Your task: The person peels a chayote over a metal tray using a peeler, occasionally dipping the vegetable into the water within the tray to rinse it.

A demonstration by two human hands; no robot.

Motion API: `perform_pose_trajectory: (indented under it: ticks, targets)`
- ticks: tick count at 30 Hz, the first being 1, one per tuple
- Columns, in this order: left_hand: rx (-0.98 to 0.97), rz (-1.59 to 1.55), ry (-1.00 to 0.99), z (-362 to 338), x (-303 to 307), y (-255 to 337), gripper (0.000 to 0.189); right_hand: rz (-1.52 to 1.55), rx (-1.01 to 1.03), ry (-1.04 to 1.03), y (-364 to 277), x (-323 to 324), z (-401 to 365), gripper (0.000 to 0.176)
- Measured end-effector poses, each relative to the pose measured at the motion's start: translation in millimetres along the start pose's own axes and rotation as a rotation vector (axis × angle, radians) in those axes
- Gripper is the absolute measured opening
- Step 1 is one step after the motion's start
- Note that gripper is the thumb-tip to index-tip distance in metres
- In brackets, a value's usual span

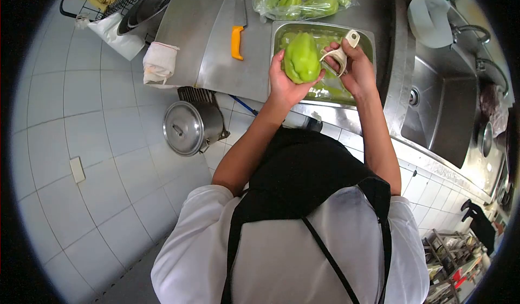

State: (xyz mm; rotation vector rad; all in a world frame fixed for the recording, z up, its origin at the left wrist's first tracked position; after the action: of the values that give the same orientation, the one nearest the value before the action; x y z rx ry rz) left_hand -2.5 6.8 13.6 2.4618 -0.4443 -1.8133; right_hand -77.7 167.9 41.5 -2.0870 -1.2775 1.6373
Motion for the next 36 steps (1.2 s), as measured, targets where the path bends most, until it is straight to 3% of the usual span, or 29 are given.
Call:
perform_pose_trajectory:
  ticks: [2, 5, 7, 9, 10, 13, 16, 19, 22, 24, 30, 34, 36]
  targets:
    - [0.022, 0.003, 0.036, 1.2, -0.7, -0.2, 0.055, 0.047, -0.046, 0.022, 2.6, 7.4, -0.8, 0.02]
    - [0.089, 0.004, 0.078, -2.0, -4.3, 0.5, 0.058, 0.18, -0.205, -0.127, -8.1, 33.4, 5.9, 0.022]
    - [0.16, -0.002, 0.097, -4.9, -7.2, 2.8, 0.061, 0.085, -0.245, -0.178, -9.5, 41.8, 16.0, 0.027]
    - [0.309, -0.048, -0.022, -9.2, -4.2, 7.1, 0.066, -0.087, -0.227, -0.202, -9.3, 40.3, 21.5, 0.032]
    - [0.384, -0.07, -0.083, -9.2, -3.7, 8.5, 0.069, -0.168, -0.229, -0.088, -8.1, 36.0, 18.1, 0.039]
    - [0.503, -0.031, -0.195, -2.6, -7.0, 14.5, 0.082, -0.278, -0.266, -0.158, -7.3, 21.6, 3.1, 0.034]
    - [0.482, 0.222, -0.165, -2.8, -22.7, 27.9, 0.088, -0.212, -0.346, -0.117, 1.6, 23.2, -2.4, 0.026]
    - [0.179, 0.611, 0.146, -3.2, -42.9, 26.3, 0.088, -0.069, -0.405, -0.088, 9.9, 27.3, -8.5, 0.021]
    - [-0.12, 0.549, 0.009, 7.5, -38.5, 17.1, 0.083, 0.094, -0.437, -0.042, 18.4, 16.6, -19.0, 0.021]
    - [-0.183, 0.451, -0.009, 6.9, -38.1, 10.1, 0.079, 0.094, -0.43, -0.006, 17.4, 1.0, -25.8, 0.022]
    - [-0.183, 0.332, 0.019, 12.4, -34.2, 7.4, 0.074, -0.21, -0.322, 0.031, 9.0, -24.3, -45.4, 0.031]
    - [-0.094, 0.199, -0.04, 22.5, -8.5, 20.9, 0.075, -0.16, -0.187, 0.044, -8.2, -26.5, -60.0, 0.027]
    - [-0.107, 0.168, 0.056, 19.0, -6.9, 20.0, 0.073, -0.143, -0.089, 0.025, -8.6, -22.7, -54.5, 0.023]
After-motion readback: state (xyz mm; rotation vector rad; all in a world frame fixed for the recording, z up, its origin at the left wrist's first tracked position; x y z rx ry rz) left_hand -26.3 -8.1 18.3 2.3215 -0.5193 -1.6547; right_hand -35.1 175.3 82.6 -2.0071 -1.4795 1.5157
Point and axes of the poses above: each hand's wrist, its own z-axis towards the middle knuckle, its own x-axis out of the back of the hand, y = z × x, the point moved 1 cm from there along z, towards the middle knuckle, and after that the axes turned 3 degrees about z, right-handed, at the moved point
